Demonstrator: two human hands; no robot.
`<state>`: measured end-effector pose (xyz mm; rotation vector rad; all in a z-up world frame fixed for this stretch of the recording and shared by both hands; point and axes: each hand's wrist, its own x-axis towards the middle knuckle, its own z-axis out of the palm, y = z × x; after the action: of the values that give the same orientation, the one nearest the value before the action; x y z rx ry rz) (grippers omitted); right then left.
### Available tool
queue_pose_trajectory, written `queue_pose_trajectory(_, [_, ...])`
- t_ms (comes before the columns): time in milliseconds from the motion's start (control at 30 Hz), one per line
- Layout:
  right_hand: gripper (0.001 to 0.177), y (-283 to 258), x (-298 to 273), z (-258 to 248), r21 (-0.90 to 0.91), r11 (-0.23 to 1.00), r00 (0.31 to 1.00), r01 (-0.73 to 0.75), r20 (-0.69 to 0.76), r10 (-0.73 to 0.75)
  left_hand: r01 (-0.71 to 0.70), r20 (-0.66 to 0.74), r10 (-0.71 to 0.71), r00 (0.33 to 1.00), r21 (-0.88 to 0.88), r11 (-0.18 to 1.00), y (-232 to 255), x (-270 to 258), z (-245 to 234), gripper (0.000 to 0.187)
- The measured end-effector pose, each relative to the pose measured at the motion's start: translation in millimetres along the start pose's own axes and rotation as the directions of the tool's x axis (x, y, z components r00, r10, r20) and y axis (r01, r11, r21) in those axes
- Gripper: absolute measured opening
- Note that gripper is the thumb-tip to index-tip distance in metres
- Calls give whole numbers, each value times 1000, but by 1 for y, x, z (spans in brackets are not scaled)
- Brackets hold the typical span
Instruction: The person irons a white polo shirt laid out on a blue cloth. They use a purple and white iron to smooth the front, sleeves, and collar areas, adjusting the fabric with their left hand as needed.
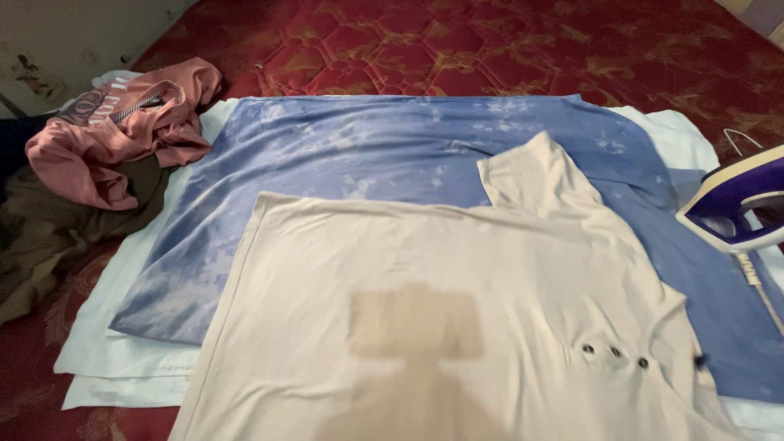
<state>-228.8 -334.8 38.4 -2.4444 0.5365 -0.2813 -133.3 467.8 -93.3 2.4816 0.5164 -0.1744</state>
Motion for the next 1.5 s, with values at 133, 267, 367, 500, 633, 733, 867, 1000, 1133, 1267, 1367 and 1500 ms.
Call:
queue_pose_trajectory(133, [34, -9, 5, 3, -17, 998, 995, -56, 80, 58, 8, 106, -1, 994, -65, 998, 44, -9, 4, 39])
queue_pose_trajectory(267, [36, -20, 3, 7, -21, 997, 987, -79, 137, 81, -73, 220, 115, 969, -189, 979, 101, -24, -21, 37])
queue_pose_trajectory(367, [37, -20, -10, 2, -17, 999, 983, -51, 178, 53, -203, 257, 292, 921, -324, 924, 116, -35, -40, 35])
queue_pose_trajectory(500, [39, -25, -10, -9, 61, 994, 981, 92, 167, -101, -411, 218, 566, 795, -493, 767, 237, -34, -12, 33])
queue_pose_trajectory(633, [39, -76, 76, 21, 112, 961, 967, 253, 4, -255, -483, 113, 691, 714, -635, 603, 359, -20, 72, 35])
queue_pose_trajectory(733, [34, -103, 156, 53, 193, 915, 935, 353, -81, -344, -626, -53, 761, 647, -607, 490, 425, -11, 134, 42])
queue_pose_trajectory(867, [34, -110, 231, 80, 160, 918, 931, 362, -107, -348, -618, -52, 662, 748, -417, 666, 485, -1, 185, 42])
queue_pose_trajectory(1000, [37, -117, 274, 97, 171, 971, 985, 169, 0, -172, -638, -97, 656, 749, -373, 674, 516, 16, 210, 37])
queue_pose_trajectory(1133, [42, -120, 300, 112, 246, 969, 986, -19, 165, -23, -636, -102, 656, 748, -395, 663, 530, 34, 232, 35])
queue_pose_trajectory(1267, [46, -111, 314, 126, 186, 980, 985, 72, 142, -99, -625, -102, 651, 752, -424, 656, 532, 48, 242, 38])
queue_pose_trajectory(1367, [58, -114, 309, 131, 91, 988, 976, 129, 164, -142, -684, -139, 690, 710, -367, 630, 530, 45, 240, 42])
queue_pose_trajectory(1500, [72, -134, 275, 138, -205, 939, 961, 277, 77, -267, -856, -290, 806, 517, -204, 475, 519, 23, 230, 53])
